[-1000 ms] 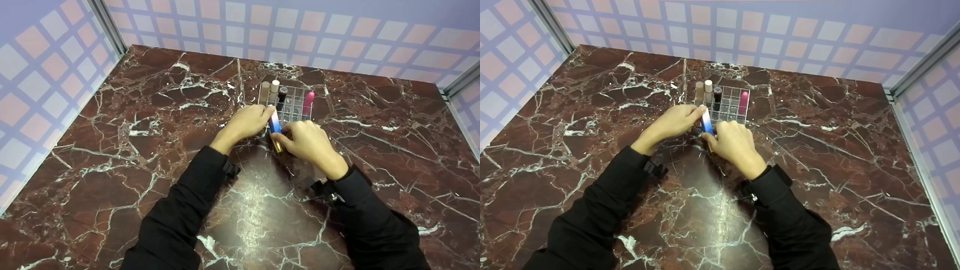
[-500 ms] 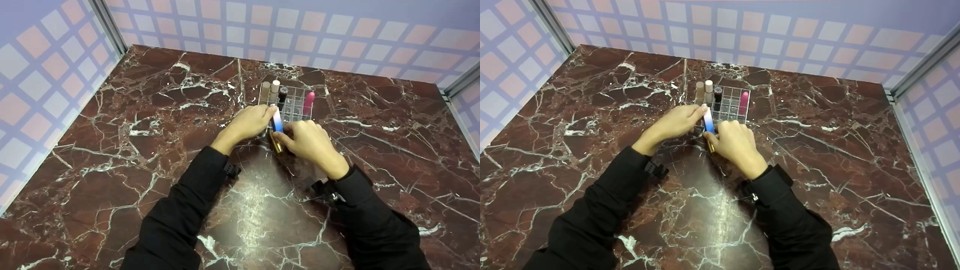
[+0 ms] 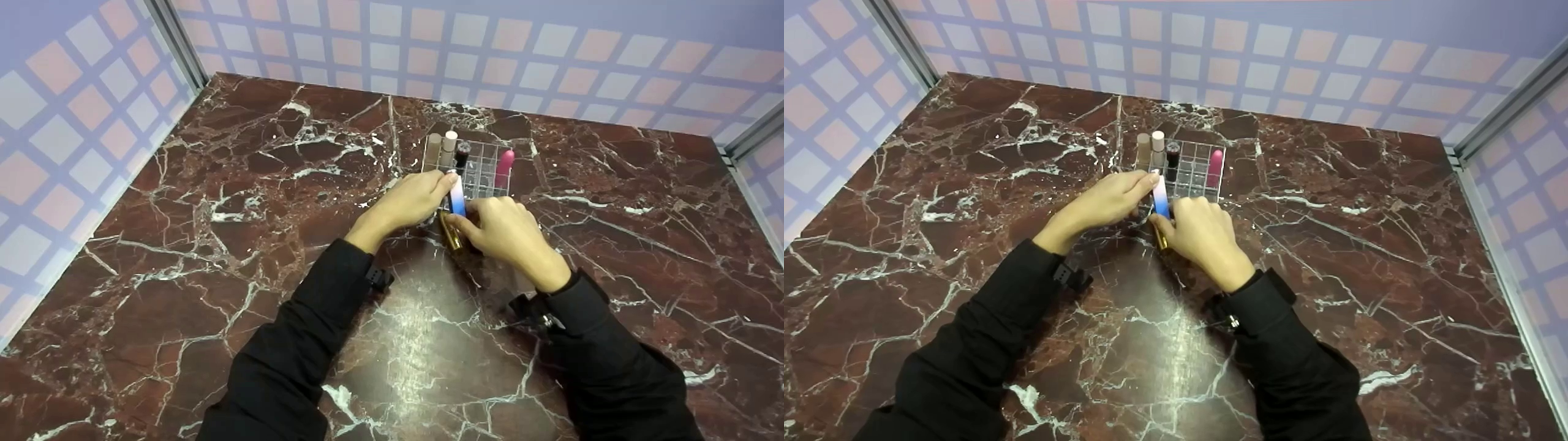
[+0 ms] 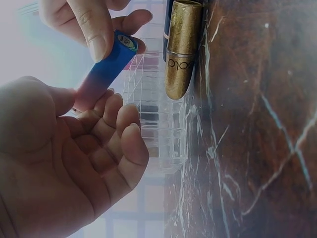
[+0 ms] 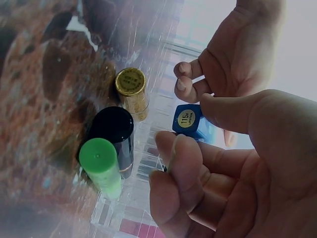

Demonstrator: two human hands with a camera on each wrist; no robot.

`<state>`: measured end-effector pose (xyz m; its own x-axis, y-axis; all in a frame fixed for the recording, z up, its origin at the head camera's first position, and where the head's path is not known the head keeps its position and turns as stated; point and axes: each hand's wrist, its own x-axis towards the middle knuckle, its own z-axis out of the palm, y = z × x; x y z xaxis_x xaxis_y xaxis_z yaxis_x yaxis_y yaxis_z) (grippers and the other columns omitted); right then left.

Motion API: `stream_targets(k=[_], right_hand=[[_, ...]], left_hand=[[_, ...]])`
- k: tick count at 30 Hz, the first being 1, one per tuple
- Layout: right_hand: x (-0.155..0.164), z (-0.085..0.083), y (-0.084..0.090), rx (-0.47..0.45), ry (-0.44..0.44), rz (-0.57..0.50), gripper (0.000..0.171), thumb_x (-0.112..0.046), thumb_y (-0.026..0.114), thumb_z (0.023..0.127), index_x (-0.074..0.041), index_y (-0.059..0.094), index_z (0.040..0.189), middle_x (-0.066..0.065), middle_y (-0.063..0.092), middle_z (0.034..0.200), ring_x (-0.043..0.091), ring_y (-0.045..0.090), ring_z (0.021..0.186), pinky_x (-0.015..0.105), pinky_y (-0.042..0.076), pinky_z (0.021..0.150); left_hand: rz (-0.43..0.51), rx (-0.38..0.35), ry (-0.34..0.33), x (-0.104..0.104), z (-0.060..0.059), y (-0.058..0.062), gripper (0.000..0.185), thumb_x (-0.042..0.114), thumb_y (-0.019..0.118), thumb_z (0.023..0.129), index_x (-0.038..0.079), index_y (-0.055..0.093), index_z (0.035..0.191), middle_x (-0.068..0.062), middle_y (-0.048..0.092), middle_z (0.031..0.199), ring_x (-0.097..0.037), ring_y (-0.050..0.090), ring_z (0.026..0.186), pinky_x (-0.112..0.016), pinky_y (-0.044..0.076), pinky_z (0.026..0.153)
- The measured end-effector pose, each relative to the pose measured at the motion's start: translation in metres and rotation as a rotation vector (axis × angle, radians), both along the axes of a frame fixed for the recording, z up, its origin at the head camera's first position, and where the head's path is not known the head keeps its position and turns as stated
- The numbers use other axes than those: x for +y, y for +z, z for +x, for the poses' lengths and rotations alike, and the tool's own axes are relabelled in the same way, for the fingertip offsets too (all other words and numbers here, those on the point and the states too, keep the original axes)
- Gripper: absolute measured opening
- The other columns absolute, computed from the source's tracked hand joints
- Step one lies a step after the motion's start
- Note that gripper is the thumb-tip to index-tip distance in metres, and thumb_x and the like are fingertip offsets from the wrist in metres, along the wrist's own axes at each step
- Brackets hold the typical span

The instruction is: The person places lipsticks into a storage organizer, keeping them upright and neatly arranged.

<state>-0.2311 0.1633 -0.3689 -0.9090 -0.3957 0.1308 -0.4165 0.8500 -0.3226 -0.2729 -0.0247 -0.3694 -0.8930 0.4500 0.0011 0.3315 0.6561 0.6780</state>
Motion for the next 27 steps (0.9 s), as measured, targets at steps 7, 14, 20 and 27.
stream_targets(k=[7, 14, 20, 27], right_hand=[[0.0007, -0.0006, 0.0, 0.001, -0.015, 0.005, 0.045, -0.046, 0.067, 0.097, -0.014, 0.056, 0.067, 0.001, 0.052, 0.056, 0.019, 0.049, 0.047, 0.036, 0.041, 0.046], [0.0022, -0.0023, -0.001, 0.014, -0.028, -0.009, 0.043, -0.045, 0.068, 0.096, -0.011, 0.061, 0.07, 0.001, 0.055, 0.057, 0.019, 0.05, 0.048, 0.037, 0.042, 0.046], [0.0038, -0.0024, -0.0013, 0.056, -0.039, -0.015, 0.047, -0.043, 0.067, 0.096, -0.013, 0.053, 0.063, -0.001, 0.048, 0.054, 0.02, 0.048, 0.048, 0.037, 0.039, 0.045], [0.0034, -0.0029, -0.0007, 0.041, -0.057, -0.013, 0.047, -0.043, 0.065, 0.097, -0.014, 0.053, 0.063, 0.0, 0.049, 0.055, 0.021, 0.049, 0.049, 0.038, 0.039, 0.046]], left_hand=[[0.033, 0.002, -0.031, 0.0012, 0.0001, -0.0015, 0.046, 0.041, 0.03, 0.112, 0.008, 0.062, 0.106, -0.001, 0.052, 0.081, -0.015, 0.052, 0.073, -0.031, 0.048, 0.071], [0.138, -0.051, -0.033, 0.0024, 0.0004, -0.003, 0.043, 0.043, 0.035, 0.111, 0.009, 0.061, 0.104, 0.002, 0.05, 0.079, -0.012, 0.046, 0.068, -0.029, 0.045, 0.065], [0.217, -0.08, -0.02, 0.0047, 0.0014, -0.0024, 0.036, 0.04, 0.045, 0.109, 0.01, 0.062, 0.118, -0.01, 0.063, 0.093, -0.011, 0.049, 0.068, -0.026, 0.045, 0.064], [0.289, -0.103, 0.023, 0.0078, 0.002, -0.004, 0.035, 0.034, 0.051, 0.107, 0.007, 0.06, 0.127, -0.016, 0.066, 0.104, -0.01, 0.051, 0.071, -0.024, 0.046, 0.063]])
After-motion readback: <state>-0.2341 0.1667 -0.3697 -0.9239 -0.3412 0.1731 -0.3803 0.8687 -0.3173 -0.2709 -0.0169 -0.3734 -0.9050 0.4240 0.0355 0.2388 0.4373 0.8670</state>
